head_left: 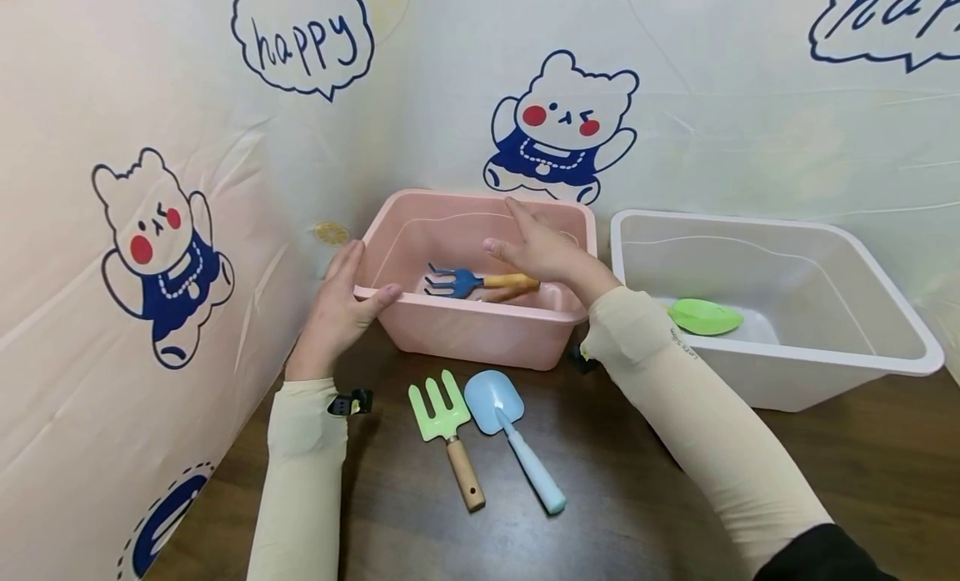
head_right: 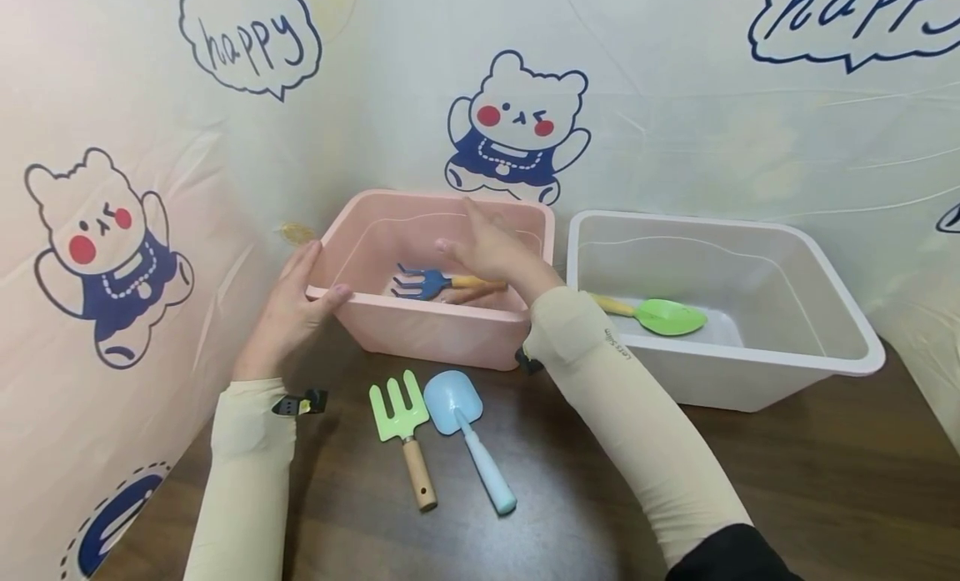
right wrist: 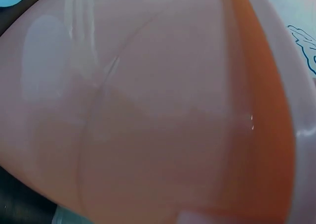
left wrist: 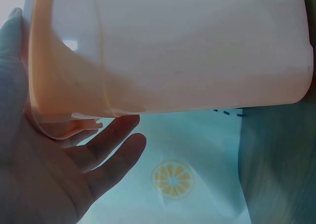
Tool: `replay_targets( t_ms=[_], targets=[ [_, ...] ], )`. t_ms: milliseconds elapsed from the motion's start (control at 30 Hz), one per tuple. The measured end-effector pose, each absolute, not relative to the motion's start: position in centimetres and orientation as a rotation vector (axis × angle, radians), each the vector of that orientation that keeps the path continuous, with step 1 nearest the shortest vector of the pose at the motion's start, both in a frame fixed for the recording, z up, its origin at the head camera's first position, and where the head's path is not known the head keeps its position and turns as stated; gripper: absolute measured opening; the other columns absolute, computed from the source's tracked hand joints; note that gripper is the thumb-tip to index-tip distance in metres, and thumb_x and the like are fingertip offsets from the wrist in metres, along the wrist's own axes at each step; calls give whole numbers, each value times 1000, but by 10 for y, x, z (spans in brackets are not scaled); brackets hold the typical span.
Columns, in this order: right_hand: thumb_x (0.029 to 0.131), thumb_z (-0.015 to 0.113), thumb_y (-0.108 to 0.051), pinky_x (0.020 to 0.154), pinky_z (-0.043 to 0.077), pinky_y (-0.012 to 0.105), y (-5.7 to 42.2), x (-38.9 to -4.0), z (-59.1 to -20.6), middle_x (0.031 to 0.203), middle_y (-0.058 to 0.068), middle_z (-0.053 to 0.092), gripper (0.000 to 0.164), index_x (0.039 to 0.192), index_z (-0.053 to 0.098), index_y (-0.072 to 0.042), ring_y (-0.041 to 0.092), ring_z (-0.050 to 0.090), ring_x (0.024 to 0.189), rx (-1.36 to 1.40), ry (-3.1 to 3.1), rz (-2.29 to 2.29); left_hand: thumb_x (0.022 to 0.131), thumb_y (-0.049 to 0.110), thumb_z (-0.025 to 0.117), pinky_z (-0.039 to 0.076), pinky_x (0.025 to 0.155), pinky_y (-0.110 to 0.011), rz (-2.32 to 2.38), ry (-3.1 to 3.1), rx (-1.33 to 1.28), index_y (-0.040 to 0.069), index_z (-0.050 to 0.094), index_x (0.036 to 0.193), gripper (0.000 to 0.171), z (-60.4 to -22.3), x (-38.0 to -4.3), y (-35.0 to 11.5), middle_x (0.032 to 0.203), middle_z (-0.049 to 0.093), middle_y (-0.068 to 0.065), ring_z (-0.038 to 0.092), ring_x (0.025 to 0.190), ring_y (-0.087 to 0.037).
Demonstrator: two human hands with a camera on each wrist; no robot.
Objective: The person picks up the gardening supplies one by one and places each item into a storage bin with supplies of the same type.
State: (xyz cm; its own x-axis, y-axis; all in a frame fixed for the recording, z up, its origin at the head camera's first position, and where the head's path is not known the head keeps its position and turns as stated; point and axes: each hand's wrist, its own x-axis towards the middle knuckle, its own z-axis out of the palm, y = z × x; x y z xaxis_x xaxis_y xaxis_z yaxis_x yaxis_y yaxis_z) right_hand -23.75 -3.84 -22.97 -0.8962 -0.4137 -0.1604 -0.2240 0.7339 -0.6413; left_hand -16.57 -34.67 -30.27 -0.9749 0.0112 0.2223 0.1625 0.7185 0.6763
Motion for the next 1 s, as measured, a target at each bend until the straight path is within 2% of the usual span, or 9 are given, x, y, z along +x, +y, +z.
replay_targets(
  t_ms=[100,167,267,400,533,733,833,1000],
  targets=[
    [98,52,-61,114,16,65,-38,-235,-229,168,9,8,88,164,5,-27,35,11,152,-515,2665,-901,89,65,66,20,116,-59,-1101,-2724,-138,7,17,162,105,-303,-166,-346,167,14,-12,21,148,-39],
    [99,52,-60,114,18,64,-39,-233,-227,168,8,14,84,164,12,-25,33,14,152,-541,2675,-908,88,65,66,20,116,-59,-1105,-2725,-135,8,17,162,105,-303,-166,-346,167,14,-12,21,149,-38],
    [101,53,-54,113,28,59,-39,-228,-224,162,7,31,72,160,30,-21,31,28,147,-589,2685,-959,89,64,66,20,116,-59,-1107,-2726,-124,9,17,162,104,-302,-166,-347,167,14,-11,20,149,-38],
    [104,57,-37,102,47,45,-38,-214,-218,141,6,57,47,145,56,-14,26,52,127,-655,2705,-1134,89,65,66,19,116,-59,-1108,-2725,-123,10,17,163,104,-302,-166,-347,167,13,-9,19,149,-38],
    [104,59,-27,88,53,35,-39,-189,-216,119,3,68,32,130,68,-11,20,60,104,-742,2725,-1296,88,67,65,20,116,-59,-1108,-2723,-127,10,17,163,106,-302,-166,-346,168,13,-9,19,149,-38],
    [104,60,-21,60,54,38,-40,-150,-226,89,7,67,20,116,72,-10,24,64,71,-900,2528,-1512,88,68,64,19,116,-60,-1100,-2733,-112,10,16,163,106,-303,-166,-346,168,12,-10,19,149,-39],
    [103,61,-19,59,53,36,-44,-135,-238,82,6,64,14,106,72,-11,20,63,67,-972,2462,-1481,89,67,64,19,115,-61,-1106,-2735,-105,10,16,163,105,-302,-166,-345,167,12,-10,19,149,-40],
    [101,63,-18,60,47,29,-55,-108,-265,69,-8,57,14,90,70,-16,8,54,61,-1149,2483,-1159,89,66,64,19,115,-61,-1112,-2732,-99,10,16,163,104,-302,-166,-345,167,12,-11,19,149,-39]
  ],
)
